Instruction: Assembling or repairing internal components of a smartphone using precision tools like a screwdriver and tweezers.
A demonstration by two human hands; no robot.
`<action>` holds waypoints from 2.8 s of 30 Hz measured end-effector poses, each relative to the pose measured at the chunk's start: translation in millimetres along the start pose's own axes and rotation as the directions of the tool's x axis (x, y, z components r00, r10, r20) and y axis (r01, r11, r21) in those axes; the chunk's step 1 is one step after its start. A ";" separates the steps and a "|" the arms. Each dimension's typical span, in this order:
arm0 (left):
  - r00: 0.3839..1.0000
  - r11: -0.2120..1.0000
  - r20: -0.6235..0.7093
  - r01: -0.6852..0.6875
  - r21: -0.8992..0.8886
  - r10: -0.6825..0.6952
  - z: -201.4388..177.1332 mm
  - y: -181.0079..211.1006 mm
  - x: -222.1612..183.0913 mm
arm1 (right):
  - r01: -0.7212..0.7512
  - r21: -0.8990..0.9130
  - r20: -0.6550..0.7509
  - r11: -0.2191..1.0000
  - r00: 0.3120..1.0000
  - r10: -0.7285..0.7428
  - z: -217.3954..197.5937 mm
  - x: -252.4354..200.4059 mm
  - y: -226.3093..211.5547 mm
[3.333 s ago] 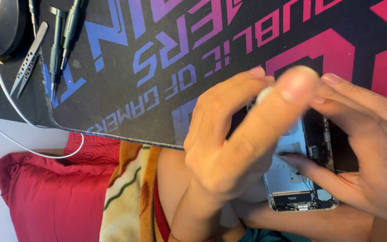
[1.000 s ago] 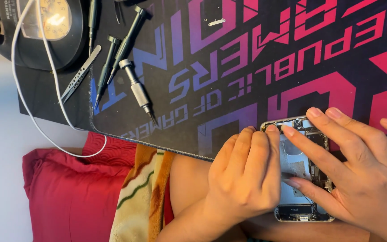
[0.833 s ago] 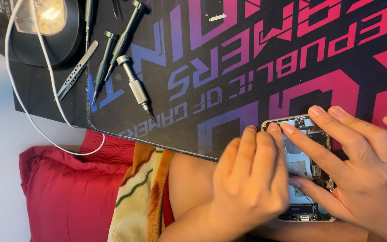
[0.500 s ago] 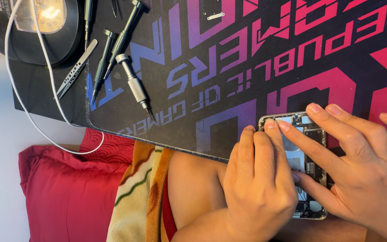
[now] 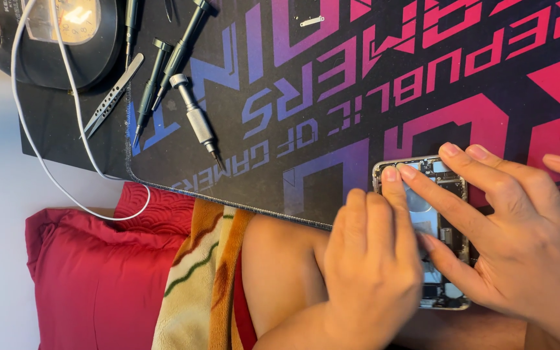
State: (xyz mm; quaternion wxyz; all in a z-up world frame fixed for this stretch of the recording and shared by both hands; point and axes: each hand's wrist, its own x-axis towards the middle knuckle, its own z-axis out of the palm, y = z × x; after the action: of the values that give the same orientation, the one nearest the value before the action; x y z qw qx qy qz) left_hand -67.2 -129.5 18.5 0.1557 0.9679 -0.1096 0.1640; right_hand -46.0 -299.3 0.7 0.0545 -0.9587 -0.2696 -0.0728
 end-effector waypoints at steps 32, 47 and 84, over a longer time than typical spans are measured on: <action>0.917 0.817 0.278 0.384 -0.431 -0.285 -24.4 -113.8 89.6 | -0.016 0.154 -0.070 0.988 0.997 0.028 -7.6 8.7 -5.3; 0.996 0.829 0.092 0.059 -0.556 -0.010 12.5 -136.1 134.6 | 0.043 0.345 -0.205 0.938 0.978 0.030 -5.9 3.0 2.4; 0.999 0.201 -0.036 -0.042 -0.979 0.034 23.9 -39.6 -5.4 | -0.022 0.542 -0.275 0.840 0.940 0.202 -18.2 6.5 -4.0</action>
State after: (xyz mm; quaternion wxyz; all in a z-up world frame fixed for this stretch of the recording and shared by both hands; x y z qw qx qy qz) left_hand -55.0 -99.9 -15.4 0.7284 0.6483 -0.2119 0.0645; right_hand -44.6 -295.2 19.9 0.3650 -0.8953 -0.2091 -0.1469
